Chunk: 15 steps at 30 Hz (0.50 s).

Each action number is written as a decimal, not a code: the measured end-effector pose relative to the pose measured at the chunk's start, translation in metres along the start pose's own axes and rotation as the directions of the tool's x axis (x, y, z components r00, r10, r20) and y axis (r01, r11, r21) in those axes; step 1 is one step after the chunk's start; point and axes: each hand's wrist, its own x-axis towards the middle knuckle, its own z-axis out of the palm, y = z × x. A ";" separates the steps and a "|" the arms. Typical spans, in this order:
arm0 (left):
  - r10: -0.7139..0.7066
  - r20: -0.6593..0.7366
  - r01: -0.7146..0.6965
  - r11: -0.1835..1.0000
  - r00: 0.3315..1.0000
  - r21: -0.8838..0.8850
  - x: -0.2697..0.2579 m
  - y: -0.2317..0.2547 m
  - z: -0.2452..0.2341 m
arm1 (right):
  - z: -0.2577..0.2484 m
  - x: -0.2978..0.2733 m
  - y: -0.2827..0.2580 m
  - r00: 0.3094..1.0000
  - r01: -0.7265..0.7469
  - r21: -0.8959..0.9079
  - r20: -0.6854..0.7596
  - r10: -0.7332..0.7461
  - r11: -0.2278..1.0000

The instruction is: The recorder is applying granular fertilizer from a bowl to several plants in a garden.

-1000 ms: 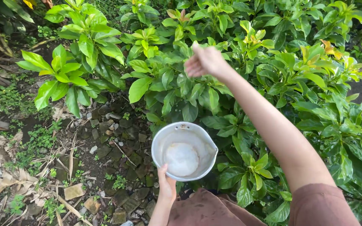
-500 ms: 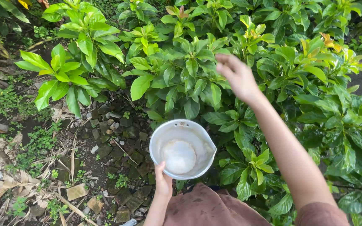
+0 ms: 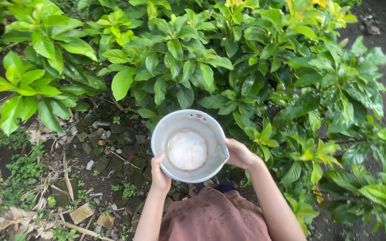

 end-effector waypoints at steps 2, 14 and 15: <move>-0.027 0.038 0.026 0.999 0.999 0.042 0.000 0.006 0.004 | 0.006 -0.010 0.018 0.999 0.025 0.018 -0.049 -0.024 1.000; 0.321 0.241 -0.396 0.629 0.916 0.669 -0.051 0.104 0.064 | 0.060 -0.041 0.121 0.894 0.292 -0.041 -0.342 -0.288 0.956; 0.455 0.265 -0.497 0.526 0.850 0.690 -0.059 0.111 0.071 | 0.067 -0.044 0.125 0.874 0.354 -0.093 -0.320 -0.365 0.931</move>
